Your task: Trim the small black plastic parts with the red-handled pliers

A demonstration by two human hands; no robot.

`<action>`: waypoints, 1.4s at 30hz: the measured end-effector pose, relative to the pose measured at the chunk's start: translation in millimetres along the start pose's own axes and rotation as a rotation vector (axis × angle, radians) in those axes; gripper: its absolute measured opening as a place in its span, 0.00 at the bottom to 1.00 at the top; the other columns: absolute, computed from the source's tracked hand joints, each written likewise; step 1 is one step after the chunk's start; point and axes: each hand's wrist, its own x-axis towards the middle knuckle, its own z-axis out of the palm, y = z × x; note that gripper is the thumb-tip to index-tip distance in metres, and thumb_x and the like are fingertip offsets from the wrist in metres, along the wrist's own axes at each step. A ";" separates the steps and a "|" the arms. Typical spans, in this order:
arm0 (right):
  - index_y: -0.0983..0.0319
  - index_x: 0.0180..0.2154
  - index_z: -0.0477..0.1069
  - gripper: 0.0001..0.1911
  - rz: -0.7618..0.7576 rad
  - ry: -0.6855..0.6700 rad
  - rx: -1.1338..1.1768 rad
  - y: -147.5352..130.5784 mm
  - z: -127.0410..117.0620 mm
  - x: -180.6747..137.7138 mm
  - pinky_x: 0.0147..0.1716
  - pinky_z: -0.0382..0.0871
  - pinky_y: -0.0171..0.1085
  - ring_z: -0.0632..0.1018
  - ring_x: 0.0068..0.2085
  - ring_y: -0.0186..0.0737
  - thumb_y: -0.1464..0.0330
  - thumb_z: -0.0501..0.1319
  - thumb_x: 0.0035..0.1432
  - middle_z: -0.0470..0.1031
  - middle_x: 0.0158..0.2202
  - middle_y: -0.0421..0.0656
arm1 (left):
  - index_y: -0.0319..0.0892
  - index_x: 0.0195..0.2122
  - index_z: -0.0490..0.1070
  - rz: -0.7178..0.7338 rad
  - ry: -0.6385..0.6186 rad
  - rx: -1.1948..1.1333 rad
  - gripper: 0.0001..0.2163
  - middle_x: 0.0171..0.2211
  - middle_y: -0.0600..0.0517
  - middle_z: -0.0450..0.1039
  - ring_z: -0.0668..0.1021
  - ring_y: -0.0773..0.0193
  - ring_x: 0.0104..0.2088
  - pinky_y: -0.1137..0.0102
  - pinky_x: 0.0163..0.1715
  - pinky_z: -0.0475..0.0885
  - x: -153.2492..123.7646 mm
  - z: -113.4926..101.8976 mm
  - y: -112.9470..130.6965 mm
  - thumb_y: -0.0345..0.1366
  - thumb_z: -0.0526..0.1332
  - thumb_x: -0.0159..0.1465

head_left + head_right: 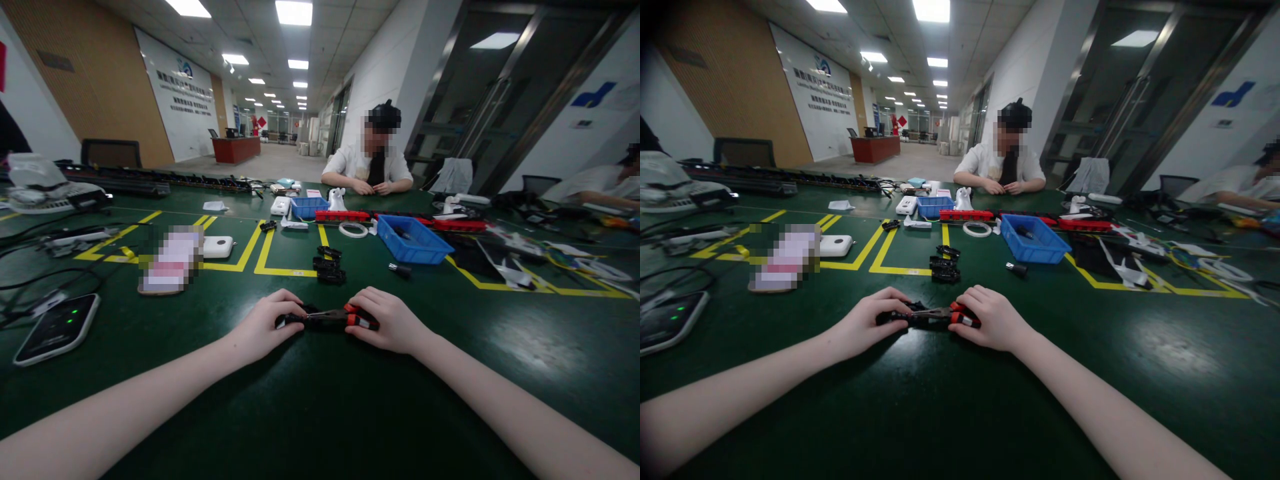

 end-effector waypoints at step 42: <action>0.64 0.43 0.71 0.17 -0.032 -0.007 -0.044 -1.4 -0.6 0.3 0.36 0.71 0.42 0.75 0.38 0.45 0.58 0.62 0.60 0.76 0.38 0.49 | 0.43 0.40 0.77 -0.020 -0.012 -0.009 0.05 0.48 0.48 0.71 0.76 0.55 0.49 0.56 0.53 0.71 -0.2 0.0 1.9 0.33 0.65 0.62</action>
